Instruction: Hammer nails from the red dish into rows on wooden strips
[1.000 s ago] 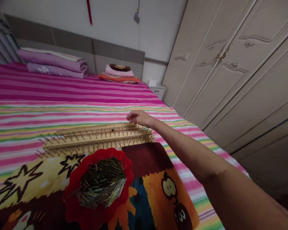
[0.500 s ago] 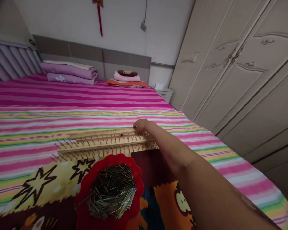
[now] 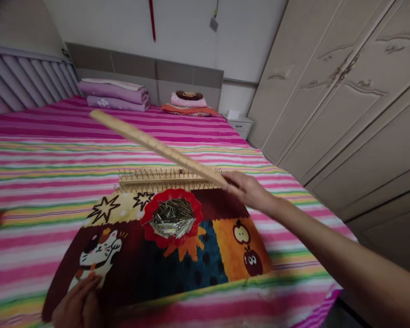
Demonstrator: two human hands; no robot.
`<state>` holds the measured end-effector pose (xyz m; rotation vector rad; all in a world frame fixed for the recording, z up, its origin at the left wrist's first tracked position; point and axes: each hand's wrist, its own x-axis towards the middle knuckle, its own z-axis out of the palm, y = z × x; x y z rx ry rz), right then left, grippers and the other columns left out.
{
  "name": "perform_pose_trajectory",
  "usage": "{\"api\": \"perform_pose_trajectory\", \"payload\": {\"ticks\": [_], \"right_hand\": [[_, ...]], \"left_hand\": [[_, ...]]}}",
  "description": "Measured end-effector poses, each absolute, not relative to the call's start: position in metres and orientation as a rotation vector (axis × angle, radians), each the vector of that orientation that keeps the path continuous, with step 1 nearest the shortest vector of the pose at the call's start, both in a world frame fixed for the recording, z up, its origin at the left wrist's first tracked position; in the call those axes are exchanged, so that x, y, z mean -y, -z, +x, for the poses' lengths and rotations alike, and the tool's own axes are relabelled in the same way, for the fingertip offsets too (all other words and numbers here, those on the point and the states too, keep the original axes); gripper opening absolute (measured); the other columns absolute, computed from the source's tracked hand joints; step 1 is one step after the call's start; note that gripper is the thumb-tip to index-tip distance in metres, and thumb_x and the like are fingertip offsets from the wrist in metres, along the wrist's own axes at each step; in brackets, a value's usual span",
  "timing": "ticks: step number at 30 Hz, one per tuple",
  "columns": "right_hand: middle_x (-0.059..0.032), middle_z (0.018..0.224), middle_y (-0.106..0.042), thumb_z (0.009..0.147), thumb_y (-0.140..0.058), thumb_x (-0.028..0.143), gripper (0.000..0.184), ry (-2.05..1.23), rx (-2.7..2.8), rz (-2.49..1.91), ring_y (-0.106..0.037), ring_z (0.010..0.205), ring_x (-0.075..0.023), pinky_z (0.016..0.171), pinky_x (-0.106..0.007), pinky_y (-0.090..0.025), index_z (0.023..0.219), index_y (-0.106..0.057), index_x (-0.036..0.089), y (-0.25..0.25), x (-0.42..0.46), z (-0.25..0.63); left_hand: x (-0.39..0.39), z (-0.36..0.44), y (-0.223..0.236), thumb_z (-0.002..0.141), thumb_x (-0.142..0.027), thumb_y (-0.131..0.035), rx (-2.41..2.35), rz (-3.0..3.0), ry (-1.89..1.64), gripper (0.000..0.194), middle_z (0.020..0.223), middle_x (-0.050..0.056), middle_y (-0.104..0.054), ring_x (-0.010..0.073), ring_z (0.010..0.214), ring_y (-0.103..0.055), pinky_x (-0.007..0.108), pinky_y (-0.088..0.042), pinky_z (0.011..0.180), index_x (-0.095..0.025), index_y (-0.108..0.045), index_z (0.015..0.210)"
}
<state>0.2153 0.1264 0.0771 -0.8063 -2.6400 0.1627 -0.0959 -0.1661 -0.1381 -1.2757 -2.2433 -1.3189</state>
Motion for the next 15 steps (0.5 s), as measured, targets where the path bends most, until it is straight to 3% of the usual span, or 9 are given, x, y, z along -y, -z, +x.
{"api": "perform_pose_trajectory", "payload": {"ticks": [6,11,15], "right_hand": [[-0.0122,0.105,-0.067,0.092,-0.041,0.030,0.032,-0.124,2.762,-0.653,-0.060,0.096,-0.0235,0.084,-0.039,-0.045,0.119,-0.056,0.021,-0.005,-0.012,0.265],[-0.0121,0.106,-0.067,0.090,-0.043,0.026,0.032,-0.068,2.816,-0.781,-0.059,0.097,-0.0254,0.080,-0.040,-0.045,0.117,-0.058,0.019,0.043,-0.002,0.278],[-0.0133,0.109,-0.065,0.088,-0.046,0.026,0.034,-0.068,2.763,-0.840,-0.056,0.099,-0.0276,0.080,-0.042,-0.043,0.120,-0.056,0.018,0.042,-0.002,0.277]], "left_hand": [[0.175,-0.078,0.115,0.085,-0.036,-0.036,2.317,-1.284,1.191,0.031,0.103,0.013,-0.060,0.0248,0.101,-0.052,0.041,-0.040,0.088,-0.017,-0.057,0.099],[0.209,-0.059,0.114,0.082,-0.041,-0.043,2.405,-1.184,1.280,0.035,0.114,0.011,-0.056,0.0240,0.108,-0.050,0.039,-0.042,0.088,-0.019,-0.056,0.105],[0.237,-0.048,0.121,0.079,-0.046,-0.045,2.595,-1.099,1.294,0.039,0.111,0.010,-0.058,0.0243,0.104,-0.053,0.038,-0.045,0.085,-0.018,-0.057,0.104]]}}
